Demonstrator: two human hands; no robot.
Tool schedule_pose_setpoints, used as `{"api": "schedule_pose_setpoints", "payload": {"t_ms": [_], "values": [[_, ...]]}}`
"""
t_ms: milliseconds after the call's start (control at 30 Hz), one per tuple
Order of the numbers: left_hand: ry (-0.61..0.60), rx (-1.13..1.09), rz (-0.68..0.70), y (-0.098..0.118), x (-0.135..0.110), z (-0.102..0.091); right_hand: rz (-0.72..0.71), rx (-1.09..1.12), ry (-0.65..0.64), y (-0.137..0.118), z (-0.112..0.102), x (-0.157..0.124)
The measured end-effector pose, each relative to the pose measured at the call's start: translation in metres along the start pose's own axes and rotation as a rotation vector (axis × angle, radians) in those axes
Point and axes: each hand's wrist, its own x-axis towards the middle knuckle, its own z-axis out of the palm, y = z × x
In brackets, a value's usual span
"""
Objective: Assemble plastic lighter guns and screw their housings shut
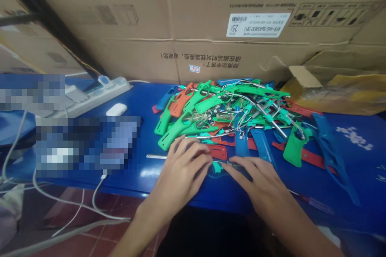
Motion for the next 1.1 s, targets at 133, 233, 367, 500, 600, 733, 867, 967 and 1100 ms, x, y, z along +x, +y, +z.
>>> {"api": "schedule_pose_setpoints", "payload": {"t_ms": [133,233,367,500,600,733,867,967,1100], "values": [[0.038,0.082,0.02,-0.002,-0.006,-0.001,-0.025,-0.002,0.045,0.0,0.002,0.001],[0.023,0.113,0.013,-0.002,-0.01,-0.003,-0.016,-0.01,0.072,0.001,0.005,0.0],[-0.007,0.104,0.014,-0.002,-0.013,-0.007,-0.011,-0.019,0.11,0.003,0.008,0.002],[-0.041,0.087,0.048,-0.001,-0.017,-0.009,-0.023,-0.013,0.14,0.003,0.009,0.006],[-0.016,0.097,0.062,0.0,-0.021,-0.008,0.004,0.016,0.145,0.002,0.01,0.006],[0.051,0.143,0.049,0.002,-0.028,-0.005,0.001,0.031,0.153,0.002,0.009,0.003],[0.06,0.206,0.036,0.006,-0.032,-0.006,-0.062,-0.033,0.165,0.001,0.002,0.007],[0.023,0.228,0.036,0.008,-0.031,-0.013,-0.058,-0.046,0.146,-0.001,-0.011,0.016],[0.027,0.167,-0.017,0.006,-0.03,-0.029,-0.014,-0.056,0.083,0.005,-0.031,0.037]]}}
